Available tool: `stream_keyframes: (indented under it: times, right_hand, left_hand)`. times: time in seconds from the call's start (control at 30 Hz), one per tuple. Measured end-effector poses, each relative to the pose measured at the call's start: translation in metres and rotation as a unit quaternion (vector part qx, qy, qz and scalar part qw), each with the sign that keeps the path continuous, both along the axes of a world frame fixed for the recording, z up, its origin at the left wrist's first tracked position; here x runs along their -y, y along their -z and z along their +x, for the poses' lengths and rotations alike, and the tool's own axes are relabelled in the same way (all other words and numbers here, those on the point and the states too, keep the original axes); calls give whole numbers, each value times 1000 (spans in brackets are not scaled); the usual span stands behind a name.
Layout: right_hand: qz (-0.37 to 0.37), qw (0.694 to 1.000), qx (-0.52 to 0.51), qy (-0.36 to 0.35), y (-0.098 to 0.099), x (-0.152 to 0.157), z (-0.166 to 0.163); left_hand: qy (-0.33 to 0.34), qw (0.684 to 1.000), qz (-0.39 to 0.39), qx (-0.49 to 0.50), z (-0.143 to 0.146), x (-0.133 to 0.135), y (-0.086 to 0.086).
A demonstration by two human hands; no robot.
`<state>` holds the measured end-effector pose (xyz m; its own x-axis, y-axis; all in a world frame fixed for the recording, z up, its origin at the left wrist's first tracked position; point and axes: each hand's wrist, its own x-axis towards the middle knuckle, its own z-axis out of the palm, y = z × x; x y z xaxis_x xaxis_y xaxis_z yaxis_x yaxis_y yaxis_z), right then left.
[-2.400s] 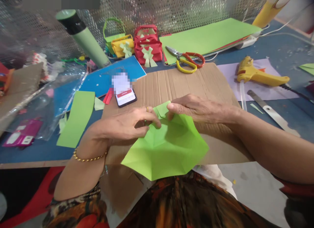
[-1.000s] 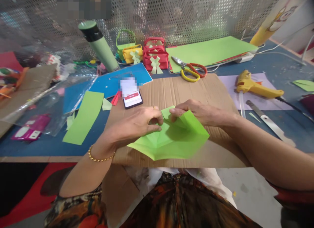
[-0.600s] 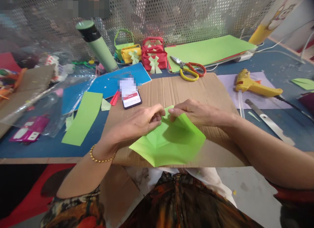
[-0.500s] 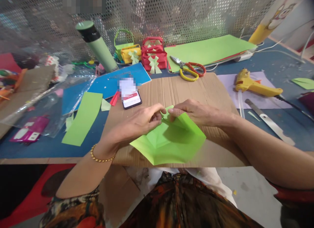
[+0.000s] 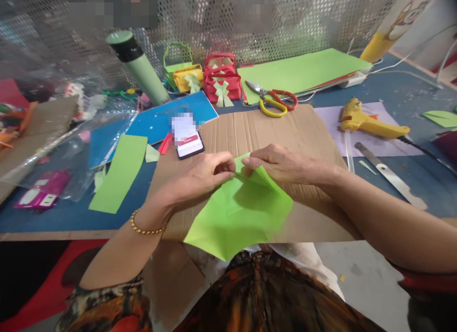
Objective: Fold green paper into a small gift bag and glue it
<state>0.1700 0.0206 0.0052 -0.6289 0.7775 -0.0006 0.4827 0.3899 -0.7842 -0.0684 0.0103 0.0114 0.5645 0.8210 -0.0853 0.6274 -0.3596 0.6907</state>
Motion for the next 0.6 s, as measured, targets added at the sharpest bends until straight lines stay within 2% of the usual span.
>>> stream_keyframes:
  times: [0.2,0.6]
  right_hand:
    - [-8,1000,11,-11,-1,0,-1]
    - [-22,1000,4,-10,0,-1,0]
  left_hand:
    - [-54,996,-30,59,8,4,1]
    - [-49,995,-54,66,4,6,5]
